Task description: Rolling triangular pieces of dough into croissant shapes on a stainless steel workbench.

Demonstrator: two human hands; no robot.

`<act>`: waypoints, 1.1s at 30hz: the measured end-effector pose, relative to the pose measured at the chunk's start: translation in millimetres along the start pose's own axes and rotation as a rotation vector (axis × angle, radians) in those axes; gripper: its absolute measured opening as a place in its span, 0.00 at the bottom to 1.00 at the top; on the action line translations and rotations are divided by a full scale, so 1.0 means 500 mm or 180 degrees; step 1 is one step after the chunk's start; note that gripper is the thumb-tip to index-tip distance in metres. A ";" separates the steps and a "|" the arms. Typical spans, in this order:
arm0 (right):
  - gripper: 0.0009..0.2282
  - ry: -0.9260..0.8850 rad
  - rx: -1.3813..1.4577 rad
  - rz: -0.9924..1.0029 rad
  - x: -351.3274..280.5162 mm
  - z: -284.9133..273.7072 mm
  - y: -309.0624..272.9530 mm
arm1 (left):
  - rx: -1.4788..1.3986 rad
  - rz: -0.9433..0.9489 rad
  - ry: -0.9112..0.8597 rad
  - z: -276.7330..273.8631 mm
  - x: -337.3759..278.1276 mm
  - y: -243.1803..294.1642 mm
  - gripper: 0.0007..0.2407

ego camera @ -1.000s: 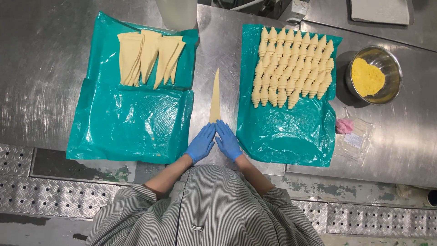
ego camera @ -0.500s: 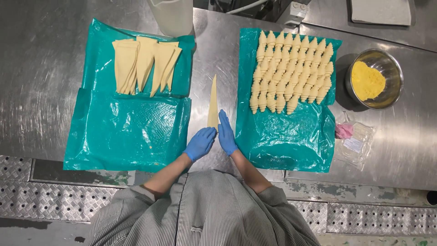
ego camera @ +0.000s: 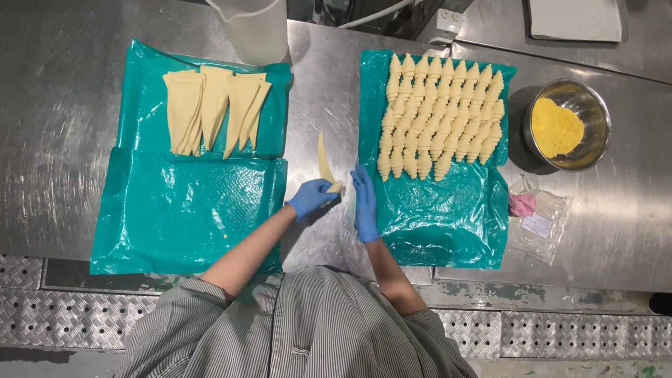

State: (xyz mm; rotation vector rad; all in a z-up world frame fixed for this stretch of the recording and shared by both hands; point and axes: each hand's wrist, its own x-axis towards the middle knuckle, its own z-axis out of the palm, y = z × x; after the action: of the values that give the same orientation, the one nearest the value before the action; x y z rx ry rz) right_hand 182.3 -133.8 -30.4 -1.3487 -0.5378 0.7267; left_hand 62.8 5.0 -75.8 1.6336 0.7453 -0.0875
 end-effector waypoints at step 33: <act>0.09 -0.0482 -0.1562 0.0140 -0.119 -0.120 -0.433 | -0.2178 0.0718 -0.0785 -0.008 -0.303 0.411 0.22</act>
State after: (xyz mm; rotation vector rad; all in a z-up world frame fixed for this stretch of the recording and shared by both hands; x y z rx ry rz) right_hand 219.7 -231.4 177.3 -1.7714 -0.8476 0.7656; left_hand 47.0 -57.3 171.3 1.0155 0.3375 0.1173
